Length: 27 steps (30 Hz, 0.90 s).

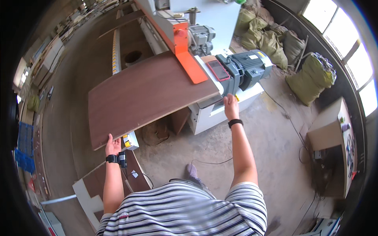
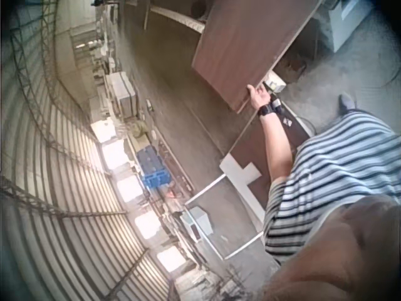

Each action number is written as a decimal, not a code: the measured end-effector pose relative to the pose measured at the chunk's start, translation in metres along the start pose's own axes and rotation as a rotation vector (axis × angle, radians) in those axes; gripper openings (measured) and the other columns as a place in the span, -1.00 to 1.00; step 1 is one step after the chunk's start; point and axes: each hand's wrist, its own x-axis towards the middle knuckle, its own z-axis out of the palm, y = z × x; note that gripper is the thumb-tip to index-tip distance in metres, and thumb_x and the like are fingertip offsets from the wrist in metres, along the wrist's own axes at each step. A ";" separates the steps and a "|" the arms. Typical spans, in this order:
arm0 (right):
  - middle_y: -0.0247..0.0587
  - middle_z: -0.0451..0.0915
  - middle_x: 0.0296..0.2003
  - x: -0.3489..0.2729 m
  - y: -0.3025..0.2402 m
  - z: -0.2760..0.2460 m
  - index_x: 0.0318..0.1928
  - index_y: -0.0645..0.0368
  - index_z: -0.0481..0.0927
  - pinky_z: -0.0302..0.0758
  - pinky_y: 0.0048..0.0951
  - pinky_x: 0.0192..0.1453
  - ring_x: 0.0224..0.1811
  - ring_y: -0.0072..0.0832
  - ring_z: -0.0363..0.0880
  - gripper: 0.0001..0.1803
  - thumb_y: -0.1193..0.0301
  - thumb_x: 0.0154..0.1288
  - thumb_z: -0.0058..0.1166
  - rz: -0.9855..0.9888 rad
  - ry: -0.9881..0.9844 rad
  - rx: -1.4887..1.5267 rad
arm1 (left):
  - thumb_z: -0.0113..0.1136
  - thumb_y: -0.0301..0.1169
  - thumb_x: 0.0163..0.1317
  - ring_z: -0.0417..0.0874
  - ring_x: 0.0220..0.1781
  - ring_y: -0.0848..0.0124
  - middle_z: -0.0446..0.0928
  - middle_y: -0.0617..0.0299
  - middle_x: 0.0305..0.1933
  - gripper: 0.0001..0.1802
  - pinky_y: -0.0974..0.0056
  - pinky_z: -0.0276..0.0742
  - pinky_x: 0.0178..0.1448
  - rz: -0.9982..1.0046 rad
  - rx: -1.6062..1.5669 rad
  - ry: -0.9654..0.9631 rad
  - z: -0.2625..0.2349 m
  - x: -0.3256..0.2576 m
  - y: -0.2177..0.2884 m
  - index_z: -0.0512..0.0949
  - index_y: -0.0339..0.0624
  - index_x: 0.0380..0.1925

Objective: Operating an edge banding machine to apply veneer to the edges of wood panels.

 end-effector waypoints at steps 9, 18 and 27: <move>-0.29 0.52 -0.61 0.019 -0.007 -0.018 -0.43 0.26 0.52 0.34 -0.50 -0.52 -0.58 -0.59 0.43 -0.67 0.20 0.16 -0.04 0.210 -0.757 -0.023 | 0.18 -0.42 0.10 0.44 -0.30 0.46 0.46 0.33 -0.33 -0.87 0.25 0.35 -0.21 0.060 -0.054 0.052 -0.053 -0.083 -0.017 0.45 -0.07 -0.34; -0.17 0.42 -0.12 -0.075 -0.028 -0.002 0.07 0.21 0.28 0.37 -0.28 0.06 -0.06 -0.29 0.40 -0.45 0.46 -0.01 0.06 0.693 -0.859 0.762 | 0.12 -0.40 0.15 0.52 -0.18 0.45 0.49 0.31 -0.25 -0.90 0.28 0.46 -0.08 0.266 -0.225 0.321 -0.117 -0.165 0.001 0.39 0.02 -0.42; -0.12 0.41 -0.12 -0.136 -0.199 0.033 0.05 0.28 0.27 0.44 -0.26 0.00 -0.10 -0.21 0.42 -0.25 0.41 -0.31 0.18 0.653 -1.184 1.058 | 0.06 -0.47 0.15 0.46 -0.01 0.43 0.46 0.28 -0.06 -0.68 0.26 0.31 0.12 0.169 -0.285 0.109 -0.158 -0.198 -0.021 0.36 -0.16 -0.06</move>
